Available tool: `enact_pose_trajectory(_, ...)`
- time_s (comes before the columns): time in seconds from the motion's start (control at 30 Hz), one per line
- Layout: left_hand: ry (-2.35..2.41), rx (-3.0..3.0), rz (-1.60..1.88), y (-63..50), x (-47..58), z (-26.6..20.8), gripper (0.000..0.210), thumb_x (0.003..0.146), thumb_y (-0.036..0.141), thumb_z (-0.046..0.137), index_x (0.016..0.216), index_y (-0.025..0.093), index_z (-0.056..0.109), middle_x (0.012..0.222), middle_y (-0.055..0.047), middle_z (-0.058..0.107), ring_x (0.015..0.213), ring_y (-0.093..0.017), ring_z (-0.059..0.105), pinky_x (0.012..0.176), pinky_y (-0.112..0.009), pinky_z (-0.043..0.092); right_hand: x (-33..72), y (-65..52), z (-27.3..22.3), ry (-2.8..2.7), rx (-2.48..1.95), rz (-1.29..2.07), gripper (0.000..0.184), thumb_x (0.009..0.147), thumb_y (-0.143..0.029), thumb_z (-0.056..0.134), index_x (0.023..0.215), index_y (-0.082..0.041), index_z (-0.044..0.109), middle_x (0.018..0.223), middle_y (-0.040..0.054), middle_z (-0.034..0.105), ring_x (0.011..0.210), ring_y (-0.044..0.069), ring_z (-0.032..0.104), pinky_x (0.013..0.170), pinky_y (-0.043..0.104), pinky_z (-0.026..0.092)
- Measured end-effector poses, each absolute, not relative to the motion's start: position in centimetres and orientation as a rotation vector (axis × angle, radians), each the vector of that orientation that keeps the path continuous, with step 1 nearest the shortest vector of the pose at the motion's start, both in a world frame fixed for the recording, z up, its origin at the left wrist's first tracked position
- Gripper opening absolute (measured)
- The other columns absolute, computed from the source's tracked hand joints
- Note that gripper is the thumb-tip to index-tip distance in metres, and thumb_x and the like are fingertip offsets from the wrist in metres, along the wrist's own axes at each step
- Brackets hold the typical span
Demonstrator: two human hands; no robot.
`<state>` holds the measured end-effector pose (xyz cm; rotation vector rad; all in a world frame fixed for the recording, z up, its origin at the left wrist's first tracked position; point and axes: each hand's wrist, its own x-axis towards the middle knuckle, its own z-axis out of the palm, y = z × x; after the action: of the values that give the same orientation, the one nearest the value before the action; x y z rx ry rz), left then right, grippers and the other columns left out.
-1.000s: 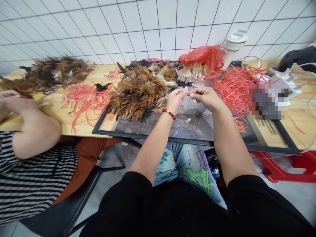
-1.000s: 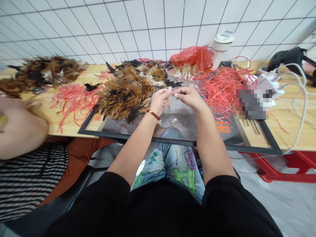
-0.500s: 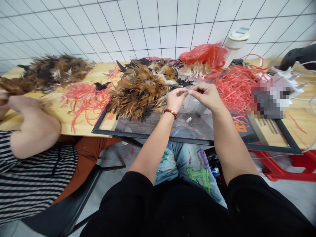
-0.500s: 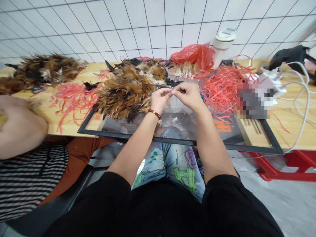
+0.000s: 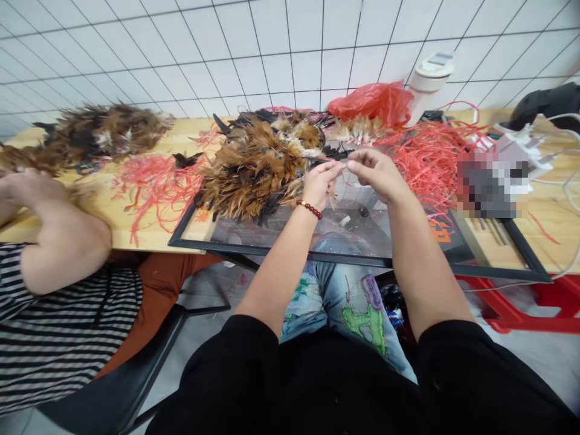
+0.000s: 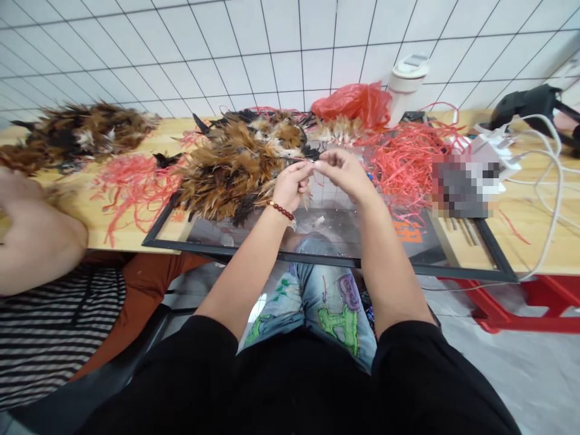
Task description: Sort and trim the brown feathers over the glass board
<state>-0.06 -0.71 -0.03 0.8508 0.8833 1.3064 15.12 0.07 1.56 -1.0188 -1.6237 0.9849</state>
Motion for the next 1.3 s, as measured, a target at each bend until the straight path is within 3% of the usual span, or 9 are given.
enact_pose_trajectory(0.1, 0.845, 0.771, 1.344, -0.8, -0.2, 0.5, 0.012, 0.078, 0.016, 0.075, 0.075, 0.016, 0.064, 0.058, 0.007, 0.050, 0.045, 0.000, 0.032, 0.043, -0.016, 0.022, 14.5, 0.0, 1.3, -1.579, -1.051, 1.202, 0.046, 0.060, -0.043, 0.091, 0.089, -0.016, 0.068, 0.070, 0.0001, 0.064, 0.056, 0.007, 0.048, 0.048, 0.022, 0.034)
enact_pose_trajectory(0.27, 0.813, 0.718, 1.294, -1.2, -0.2, 1.1, 0.017, 0.077, 0.017, 0.079, 0.077, 0.016, 0.062, 0.061, 0.007, 0.050, 0.046, 0.000, 0.036, 0.042, -0.014, 0.025, 14.2, -0.1, 1.5, -1.392, -1.053, 1.273, 0.036, 0.064, -0.039, 0.088, 0.069, -0.015, 0.062, 0.056, -0.0033, 0.056, 0.045, 0.003, 0.036, 0.044, 0.021, 0.025)
enact_pose_trajectory(0.7, 0.837, 0.897, 1.126, -1.7, 0.3, 1.2, 0.024, 0.079, 0.022, 0.078, 0.070, 0.015, 0.057, 0.060, 0.006, 0.054, 0.050, -0.001, 0.045, 0.048, -0.016, 0.033, 14.7, 0.0, 1.6, -1.321, -0.972, 1.231, 0.043, 0.058, -0.046, 0.091, 0.067, -0.019, 0.059, 0.055, -0.0054, 0.051, 0.049, 0.005, 0.039, 0.046, 0.021, 0.031)
enact_pose_trajectory(0.97, 0.765, 0.964, 1.043, -1.8, -0.1, 1.3, 0.024, 0.078, 0.020, 0.078, 0.068, 0.015, 0.057, 0.057, 0.006, 0.052, 0.049, -0.002, 0.046, 0.050, -0.017, 0.035, 14.9, -0.4, 2.1, -1.356, -0.857, 1.309, 0.049, 0.052, -0.051, 0.094, 0.071, -0.020, 0.061, 0.089, 0.0016, 0.071, 0.058, 0.006, 0.049, 0.050, 0.023, 0.037)
enact_pose_trajectory(1.13, 0.717, 0.977, 0.954, -1.8, -0.5, 1.1, 0.026, 0.075, 0.023, 0.080, 0.069, 0.015, 0.057, 0.059, 0.004, 0.055, 0.051, -0.004, 0.049, 0.052, -0.019, 0.038, 15.1, -0.4, 2.1, -1.352, -0.883, 1.347, 0.053, 0.046, -0.052, 0.095, 0.071, -0.021, 0.061, 0.072, -0.0004, 0.066, 0.062, 0.012, 0.058, 0.056, 0.027, 0.046)
enact_pose_trajectory(1.3, 0.751, 1.108, 1.005, -1.8, -0.5, 0.7, 0.024, 0.074, 0.027, 0.082, 0.067, 0.015, 0.061, 0.058, 0.004, 0.054, 0.052, -0.005, 0.046, 0.053, -0.020, 0.035, 15.1, -0.2, 1.9, -1.330, -0.932, 1.285, 0.048, 0.049, -0.048, 0.095, 0.069, -0.021, 0.062, 0.063, -0.0019, 0.062, 0.055, 0.011, 0.055, 0.052, 0.027, 0.045)
